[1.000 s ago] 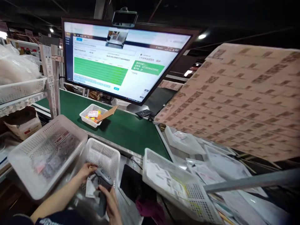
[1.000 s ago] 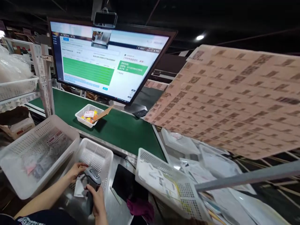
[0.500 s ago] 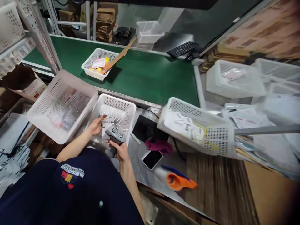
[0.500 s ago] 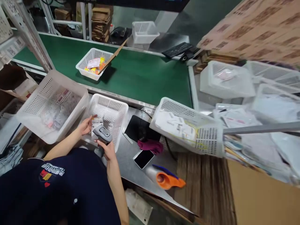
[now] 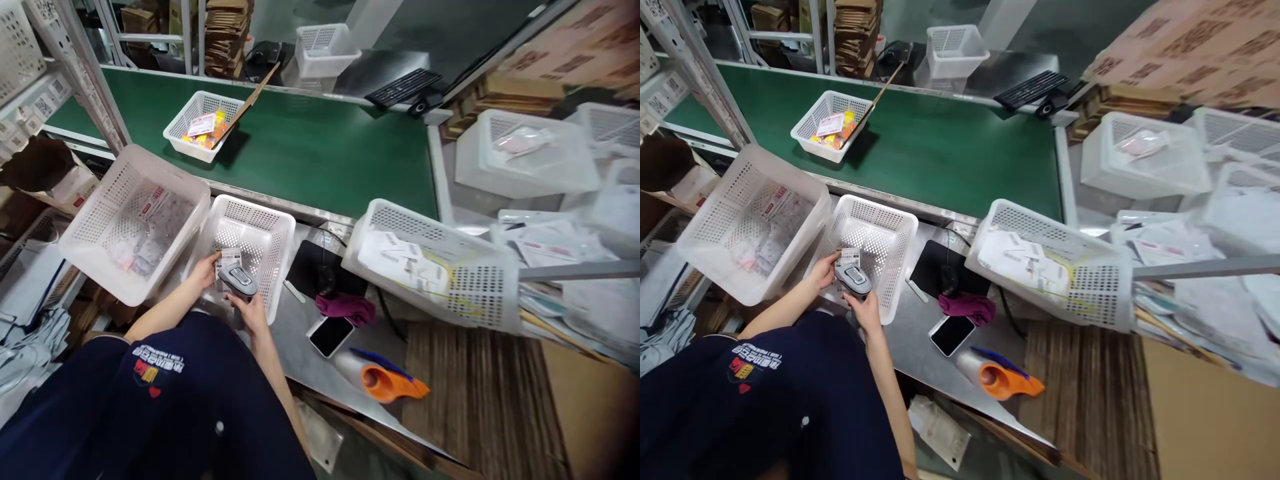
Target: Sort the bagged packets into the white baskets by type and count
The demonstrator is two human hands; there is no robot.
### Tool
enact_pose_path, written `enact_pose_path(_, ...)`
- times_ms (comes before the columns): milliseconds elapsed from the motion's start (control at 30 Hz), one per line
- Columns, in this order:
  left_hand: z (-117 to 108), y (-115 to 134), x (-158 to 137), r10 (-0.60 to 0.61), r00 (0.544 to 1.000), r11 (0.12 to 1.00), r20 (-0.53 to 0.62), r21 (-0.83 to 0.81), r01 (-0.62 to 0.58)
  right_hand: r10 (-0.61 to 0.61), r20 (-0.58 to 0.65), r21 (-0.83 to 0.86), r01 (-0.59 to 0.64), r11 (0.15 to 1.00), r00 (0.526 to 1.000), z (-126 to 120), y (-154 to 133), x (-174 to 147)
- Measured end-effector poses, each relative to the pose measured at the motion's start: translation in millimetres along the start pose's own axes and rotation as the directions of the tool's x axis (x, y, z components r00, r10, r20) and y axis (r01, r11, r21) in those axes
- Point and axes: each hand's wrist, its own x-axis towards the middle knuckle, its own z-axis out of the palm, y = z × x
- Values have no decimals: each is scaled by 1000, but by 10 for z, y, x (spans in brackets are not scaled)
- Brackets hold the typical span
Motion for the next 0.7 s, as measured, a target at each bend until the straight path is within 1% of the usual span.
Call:
enact_pose_path(100, -43, 33, -23, 120, 989, 988, -82, 108, -111, -138, -114, -166, 119, 979, 984, -23, 3, -44)
enact_pose_path(167, -68, 48, -8, 178, 978, 970, -105, 189, -156, -172, -130, -230, 139, 963, 977, -36, -42, -116)
enact_pose_path(300, -54, 13, 81, 188, 975, 948, -116, 280, -149, -168, -78, -345, 131, 929, 983, -66, -154, -303)
enact_pose_path(367, -37, -15, 72, 202, 971, 939, -128, 306, -155, -157, -70, -378, 120, 918, 985, -121, -168, -391)
enact_pose_path(433, -57, 3, -30, 242, 959, 926, -149, 329, -182, -129, -74, -383, 92, 919, 989, -226, -134, -477)
enact_pose_path(467, -88, 48, -115, 269, 954, 917, -135, 338, -211, -111, -93, -381, 68, 922, 989, -302, -99, -519)
enact_pose_path(500, -135, 125, -213, 312, 947, 897, -79, 353, -266, -90, -129, -375, 36, 926, 987, -393, -52, -559)
enact_pose_path(533, -196, 239, -315, 375, 927, 855, 19, 378, -354, -67, -180, -369, -4, 929, 981, -500, 7, -595)
enact_pose_path(567, -270, 394, -407, 452, 881, 783, 138, 412, -466, -45, -238, -365, -46, 930, 970, -621, 77, -625)
enact_pose_path(600, -356, 587, -478, 530, 810, 673, 251, 456, -582, -24, -296, -362, -89, 928, 955, -752, 156, -646)
enact_pose_path(633, -453, 812, -521, 592, 734, 535, 333, 519, -667, 0, -351, -364, -137, 921, 937, -889, 243, -657)
enact_pose_path(667, -559, 1055, -529, 632, 682, 389, 368, 611, -689, 27, -396, -370, -186, 910, 918, -1026, 335, -656)
enact_pose_path(700, -671, 1300, -504, 659, 668, 273, 345, 718, -640, 57, -430, -385, -240, 891, 901, -1158, 428, -643)
